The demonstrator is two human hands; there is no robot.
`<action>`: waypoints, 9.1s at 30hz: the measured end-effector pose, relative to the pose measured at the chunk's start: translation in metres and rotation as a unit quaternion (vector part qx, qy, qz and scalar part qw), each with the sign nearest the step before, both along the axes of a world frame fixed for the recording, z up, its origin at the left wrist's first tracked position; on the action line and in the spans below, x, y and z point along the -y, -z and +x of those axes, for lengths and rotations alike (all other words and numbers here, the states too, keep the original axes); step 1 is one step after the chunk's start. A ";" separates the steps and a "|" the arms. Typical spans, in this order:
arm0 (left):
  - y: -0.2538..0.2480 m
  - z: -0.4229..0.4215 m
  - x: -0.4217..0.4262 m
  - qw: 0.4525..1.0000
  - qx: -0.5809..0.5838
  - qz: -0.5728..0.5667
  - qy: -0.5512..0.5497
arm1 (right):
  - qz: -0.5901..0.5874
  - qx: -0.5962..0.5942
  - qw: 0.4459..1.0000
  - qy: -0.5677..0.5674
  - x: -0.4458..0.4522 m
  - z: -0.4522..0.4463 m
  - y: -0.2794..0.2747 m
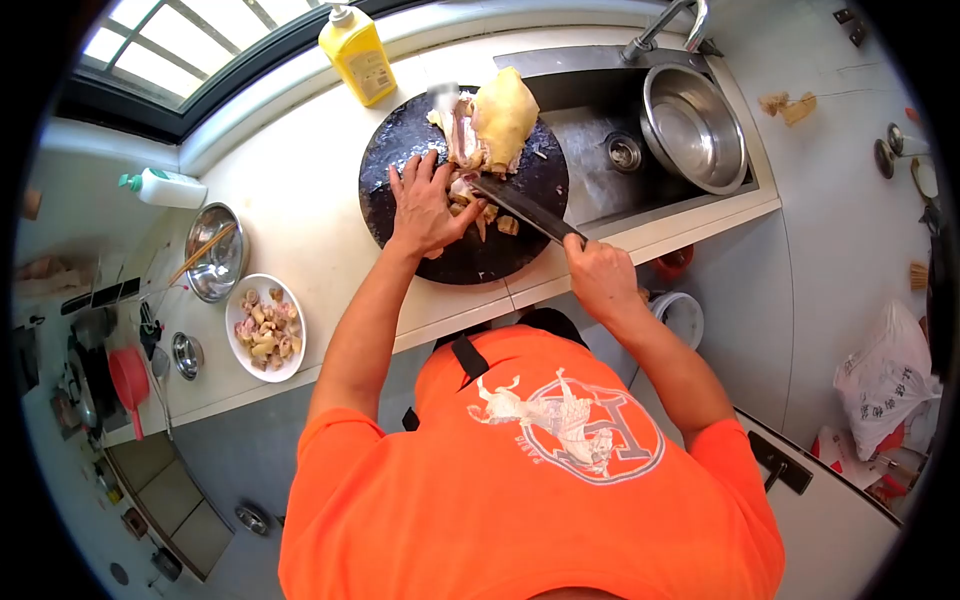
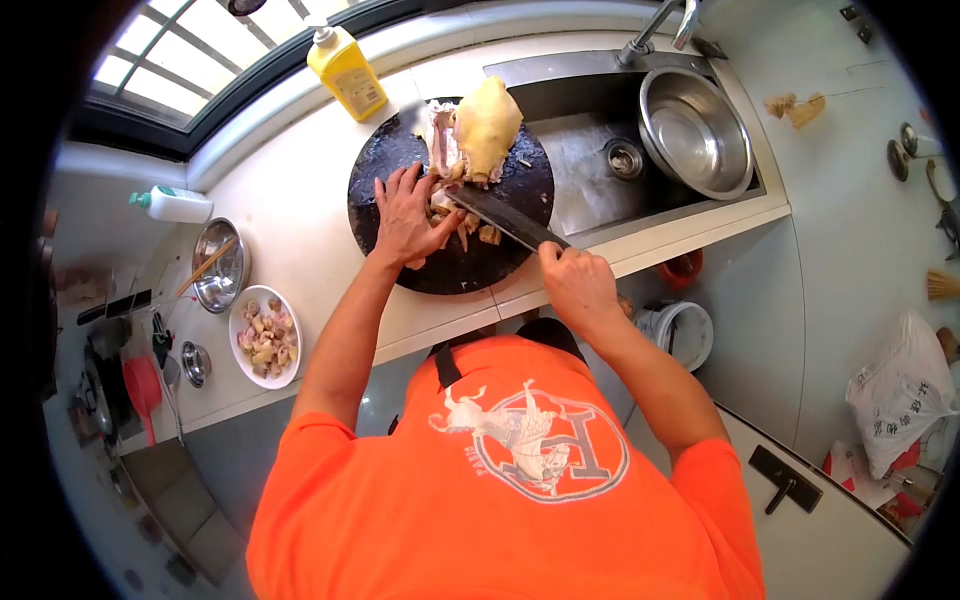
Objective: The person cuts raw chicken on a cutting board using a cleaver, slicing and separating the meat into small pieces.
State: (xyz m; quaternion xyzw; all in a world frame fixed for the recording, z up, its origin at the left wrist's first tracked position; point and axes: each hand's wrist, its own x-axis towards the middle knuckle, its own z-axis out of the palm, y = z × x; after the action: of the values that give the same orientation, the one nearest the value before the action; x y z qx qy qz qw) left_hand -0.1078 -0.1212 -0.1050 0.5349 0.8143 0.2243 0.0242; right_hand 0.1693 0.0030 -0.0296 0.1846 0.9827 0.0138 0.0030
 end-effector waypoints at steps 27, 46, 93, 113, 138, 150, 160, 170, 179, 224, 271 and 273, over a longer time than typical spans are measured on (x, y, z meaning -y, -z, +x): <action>-0.008 0.014 0.017 0.997 0.004 0.000 0.072 | -0.756 -0.176 0.527 0.346 0.008 0.074 0.061; 0.005 0.057 0.031 0.970 0.071 0.199 -0.119 | -0.773 -0.116 0.571 0.250 0.069 -0.053 0.064; -0.024 -0.027 0.158 0.895 -0.105 0.127 -0.413 | 0.007 -0.159 0.960 -0.231 0.007 -0.083 0.076; -0.041 0.197 -0.057 0.815 0.308 0.191 -0.452 | -0.204 0.026 0.893 0.400 -0.393 -0.048 0.389; -0.040 0.176 -0.076 0.837 0.290 0.179 -0.428 | -0.224 0.012 0.834 0.504 -0.399 -0.053 0.347; -0.058 0.159 -0.166 0.759 0.508 0.243 -0.326 | -0.832 -0.262 0.423 0.245 -0.264 -0.059 0.137; -0.069 0.175 -0.154 0.725 0.560 0.300 -0.264 | -0.837 -0.157 0.524 0.034 -0.182 -0.061 0.020; -0.020 0.124 0.037 0.741 0.342 0.291 -0.500 | -0.463 -0.110 0.865 -0.162 -0.094 -0.069 0.042; -0.003 -0.002 0.264 0.767 -0.112 0.143 -0.615 | -0.198 0.034 0.937 -0.285 -0.029 -0.101 0.036; 0.008 -0.095 -0.058 0.731 0.572 0.090 -0.360 | -0.415 0.033 0.890 -0.185 -0.132 -0.016 -0.018; -0.020 0.101 0.000 0.820 0.301 0.101 -0.476 | -0.358 -0.067 0.924 -0.118 -0.061 -0.147 -0.025; -0.016 0.094 0.003 0.825 0.306 0.083 -0.469 | -0.340 -0.054 0.931 -0.122 -0.052 -0.157 -0.024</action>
State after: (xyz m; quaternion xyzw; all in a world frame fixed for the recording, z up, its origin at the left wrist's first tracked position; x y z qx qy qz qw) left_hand -0.0139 -0.1239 -0.0887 -0.0070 0.8961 0.4273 0.1195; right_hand 0.0121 0.0546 -0.0051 0.0512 0.9422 -0.3310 0.0104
